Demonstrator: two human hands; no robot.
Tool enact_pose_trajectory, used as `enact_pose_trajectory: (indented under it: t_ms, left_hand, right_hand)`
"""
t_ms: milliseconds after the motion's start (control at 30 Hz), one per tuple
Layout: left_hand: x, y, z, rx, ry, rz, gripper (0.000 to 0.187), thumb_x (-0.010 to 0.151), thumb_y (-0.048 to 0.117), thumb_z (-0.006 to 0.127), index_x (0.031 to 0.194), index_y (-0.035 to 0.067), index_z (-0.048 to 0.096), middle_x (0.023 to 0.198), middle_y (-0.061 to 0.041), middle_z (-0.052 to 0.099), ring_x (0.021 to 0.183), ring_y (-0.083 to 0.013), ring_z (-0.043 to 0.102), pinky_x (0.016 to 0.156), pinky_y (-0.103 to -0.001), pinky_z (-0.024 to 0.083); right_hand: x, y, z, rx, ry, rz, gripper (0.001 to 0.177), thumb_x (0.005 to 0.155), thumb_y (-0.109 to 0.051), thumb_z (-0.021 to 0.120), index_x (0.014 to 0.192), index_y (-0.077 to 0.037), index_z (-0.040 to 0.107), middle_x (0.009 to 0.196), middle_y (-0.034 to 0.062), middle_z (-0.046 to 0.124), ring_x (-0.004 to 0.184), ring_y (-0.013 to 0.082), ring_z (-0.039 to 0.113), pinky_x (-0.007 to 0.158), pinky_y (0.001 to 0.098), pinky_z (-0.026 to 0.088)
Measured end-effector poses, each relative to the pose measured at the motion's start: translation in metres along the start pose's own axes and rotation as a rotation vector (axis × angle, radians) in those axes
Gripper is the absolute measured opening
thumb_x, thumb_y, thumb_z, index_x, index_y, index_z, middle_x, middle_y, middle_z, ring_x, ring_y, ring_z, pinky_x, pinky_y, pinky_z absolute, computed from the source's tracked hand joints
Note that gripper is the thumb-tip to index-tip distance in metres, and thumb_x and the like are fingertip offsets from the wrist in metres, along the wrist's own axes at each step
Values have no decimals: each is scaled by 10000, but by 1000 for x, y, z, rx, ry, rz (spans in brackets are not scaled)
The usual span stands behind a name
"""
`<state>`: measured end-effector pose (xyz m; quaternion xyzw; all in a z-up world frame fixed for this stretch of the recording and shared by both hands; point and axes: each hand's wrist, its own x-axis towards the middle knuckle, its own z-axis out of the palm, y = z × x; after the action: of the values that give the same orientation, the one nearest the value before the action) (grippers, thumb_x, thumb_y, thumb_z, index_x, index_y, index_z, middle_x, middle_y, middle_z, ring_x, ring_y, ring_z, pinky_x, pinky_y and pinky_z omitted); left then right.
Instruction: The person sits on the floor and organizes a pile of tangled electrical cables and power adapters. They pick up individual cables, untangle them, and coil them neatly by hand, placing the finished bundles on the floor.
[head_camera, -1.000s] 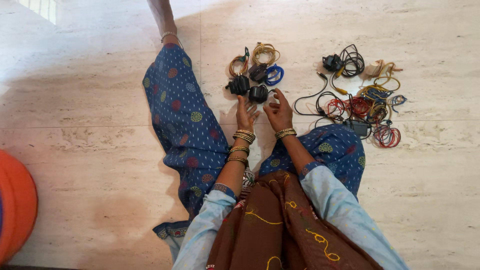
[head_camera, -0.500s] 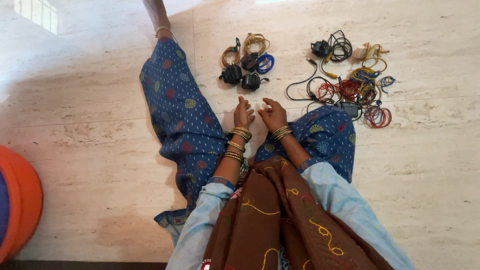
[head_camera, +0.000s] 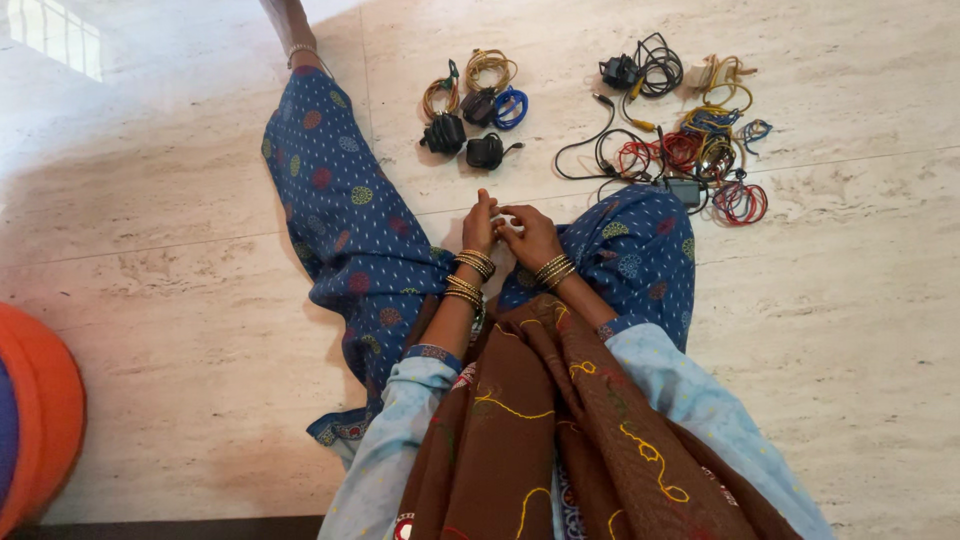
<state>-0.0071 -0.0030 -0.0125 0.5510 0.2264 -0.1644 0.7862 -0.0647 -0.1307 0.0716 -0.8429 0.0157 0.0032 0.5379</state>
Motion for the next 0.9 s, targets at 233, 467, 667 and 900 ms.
enact_pose_trajectory:
  t_ms: [233, 467, 667, 900]
  left_hand:
    - [-9, 10, 2, 74, -8, -5, 894, 903, 712, 508, 1440, 0, 443, 1292, -201, 596, 966, -236, 648, 738, -345, 573]
    - [0, 26, 5, -175, -44, -71, 997, 878, 782, 456, 1550, 55, 340, 1464, -189, 516, 1200, -297, 599, 939, -429, 532]
    - [23, 41, 9, -322, -75, -159, 964, 881, 794, 449, 1552, 105, 406, 1402, -102, 556, 1131, -243, 594, 889, -388, 531]
    - [50, 53, 8, -418, -153, -119, 911, 920, 805, 492, 1501, 104, 498, 1168, -39, 586, 1027, -207, 566, 830, -378, 531]
  right_hand:
    - [19, 18, 1, 299, 93, 89, 626, 942, -204, 738, 1487, -32, 481, 1446, 192, 587, 1283, 301, 633, 963, 375, 588]
    - [63, 41, 16, 619, 49, 77, 899, 941, -198, 738, 1615, -13, 172, 1638, 256, 299, 1503, 359, 357, 1131, 422, 463]
    - [94, 45, 25, 498, -58, -28, 893, 990, -181, 734, 1622, 42, 143, 1668, 261, 283, 1536, 320, 317, 1186, 402, 356]
    - [123, 39, 22, 531, -148, -24, 891, 962, -203, 713, 1611, 55, 161, 1596, 209, 423, 1399, 235, 495, 1119, 338, 438]
